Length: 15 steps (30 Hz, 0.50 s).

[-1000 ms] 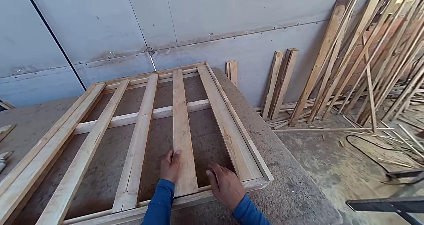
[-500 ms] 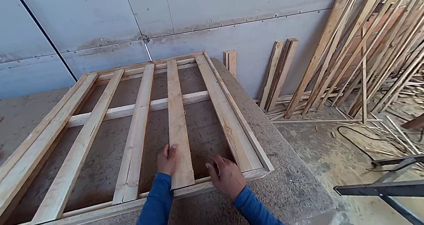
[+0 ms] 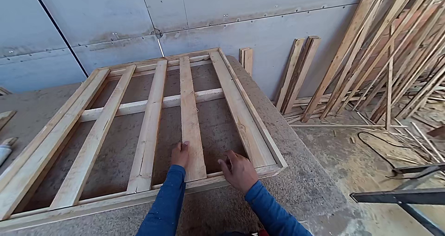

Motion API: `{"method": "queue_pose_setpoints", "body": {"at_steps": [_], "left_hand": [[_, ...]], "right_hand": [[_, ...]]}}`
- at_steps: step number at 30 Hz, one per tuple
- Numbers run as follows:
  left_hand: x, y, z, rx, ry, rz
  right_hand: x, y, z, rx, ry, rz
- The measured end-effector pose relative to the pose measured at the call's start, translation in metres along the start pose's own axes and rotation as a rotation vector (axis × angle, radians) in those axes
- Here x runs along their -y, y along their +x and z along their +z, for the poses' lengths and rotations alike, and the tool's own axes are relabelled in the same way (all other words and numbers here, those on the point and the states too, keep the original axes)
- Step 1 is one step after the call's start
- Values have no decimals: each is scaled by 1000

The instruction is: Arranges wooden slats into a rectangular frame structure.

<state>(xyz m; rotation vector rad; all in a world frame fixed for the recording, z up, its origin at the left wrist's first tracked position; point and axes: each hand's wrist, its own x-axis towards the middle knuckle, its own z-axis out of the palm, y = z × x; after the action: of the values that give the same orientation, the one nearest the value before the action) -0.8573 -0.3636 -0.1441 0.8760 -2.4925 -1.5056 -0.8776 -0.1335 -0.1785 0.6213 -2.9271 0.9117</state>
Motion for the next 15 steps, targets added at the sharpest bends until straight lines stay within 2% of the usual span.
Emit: {"method": "queue_pose_setpoints", "body": {"at_steps": [2,5,8,10,12,15], "left_hand": [[0,-2,-5,27,23,-6],[-11,-17,-42,53,353,93],[-7,-31,-109,-138,563,238],[10,-20,-140,-228,675,180],[41,4,-150,-170,636,65],[73,32,-154,-77,359,63]], "right_hand": [[1,-1,1,1,1,1],[-1,1,0,-56,-4,-28],[0,3,2,-75,1,-7],[4,3,3,-67,20,44],[11,2,6,-101,71,57],[33,6,19,-154,157,52]]}}
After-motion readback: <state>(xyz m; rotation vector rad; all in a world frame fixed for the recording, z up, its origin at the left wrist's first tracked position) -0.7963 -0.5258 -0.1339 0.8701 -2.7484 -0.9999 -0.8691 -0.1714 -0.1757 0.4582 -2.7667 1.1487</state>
